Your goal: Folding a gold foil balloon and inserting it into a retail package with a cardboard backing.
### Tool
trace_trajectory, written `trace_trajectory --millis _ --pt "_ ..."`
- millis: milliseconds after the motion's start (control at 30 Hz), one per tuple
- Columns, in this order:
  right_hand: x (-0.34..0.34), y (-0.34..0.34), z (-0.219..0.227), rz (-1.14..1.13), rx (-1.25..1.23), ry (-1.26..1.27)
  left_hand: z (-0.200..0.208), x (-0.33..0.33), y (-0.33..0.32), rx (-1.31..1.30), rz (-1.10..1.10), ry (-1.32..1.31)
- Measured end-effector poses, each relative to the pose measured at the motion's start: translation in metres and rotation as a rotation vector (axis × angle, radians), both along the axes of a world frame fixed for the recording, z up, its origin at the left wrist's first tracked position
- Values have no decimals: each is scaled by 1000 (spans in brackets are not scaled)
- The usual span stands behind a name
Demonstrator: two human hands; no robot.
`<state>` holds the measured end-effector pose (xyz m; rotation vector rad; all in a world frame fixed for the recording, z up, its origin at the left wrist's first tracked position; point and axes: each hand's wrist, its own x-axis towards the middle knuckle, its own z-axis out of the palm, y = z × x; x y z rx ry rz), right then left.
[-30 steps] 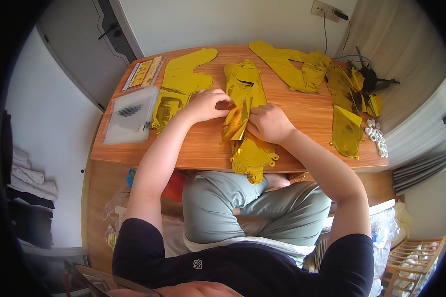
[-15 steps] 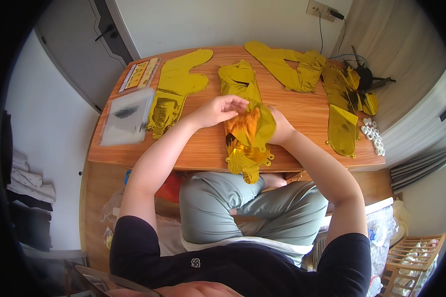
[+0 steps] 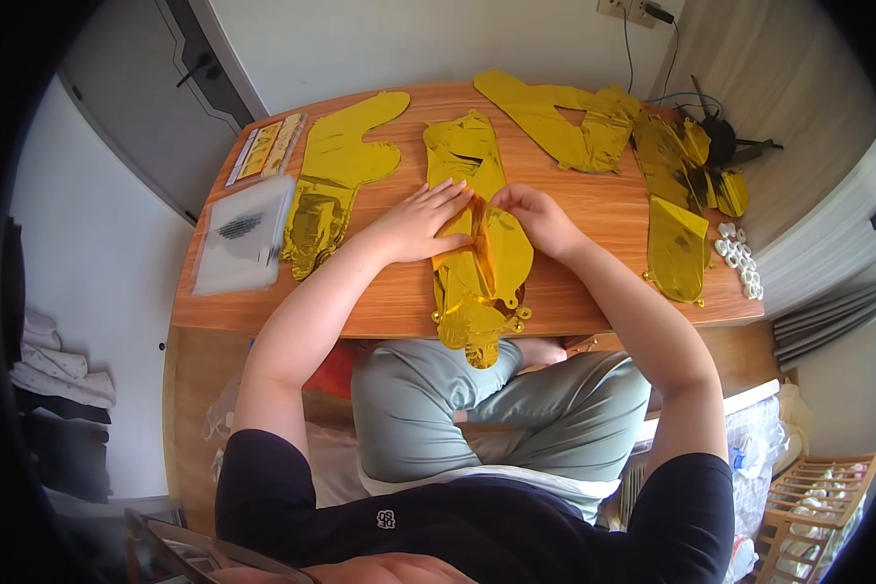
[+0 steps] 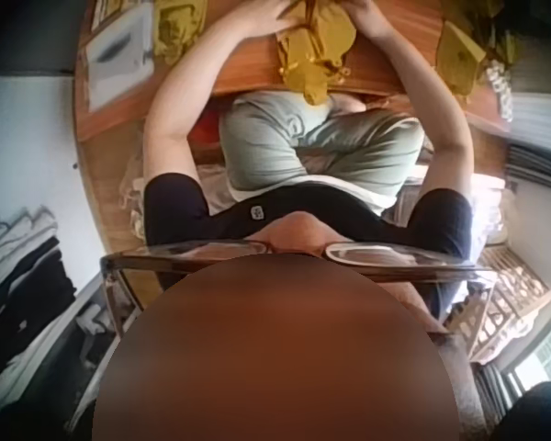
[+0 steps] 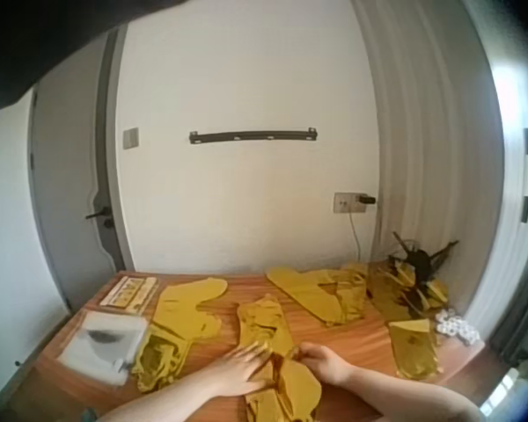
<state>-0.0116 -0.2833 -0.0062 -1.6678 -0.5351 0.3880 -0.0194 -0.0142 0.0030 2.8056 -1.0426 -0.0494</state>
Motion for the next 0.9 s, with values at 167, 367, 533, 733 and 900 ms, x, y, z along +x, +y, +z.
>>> trace_trajectory --millis 167,367,533,733,900 --pt "12 -4 21 -137 -77 -51 2 -2 1 -13 -6 5" --pt "12 -6 35 -52 -604 -837 -5 0 4 -54 -32 -4" --pt "17 -5 35 -10 -584 -868 -8 -1 5 -99 -33 -20" --pt "23 -2 40 26 -627 -925 -7 1 4 -61 -30 -30" --pt "-1 20 54 165 -535 -1193 -4 -3 6 -62 -23 -48"
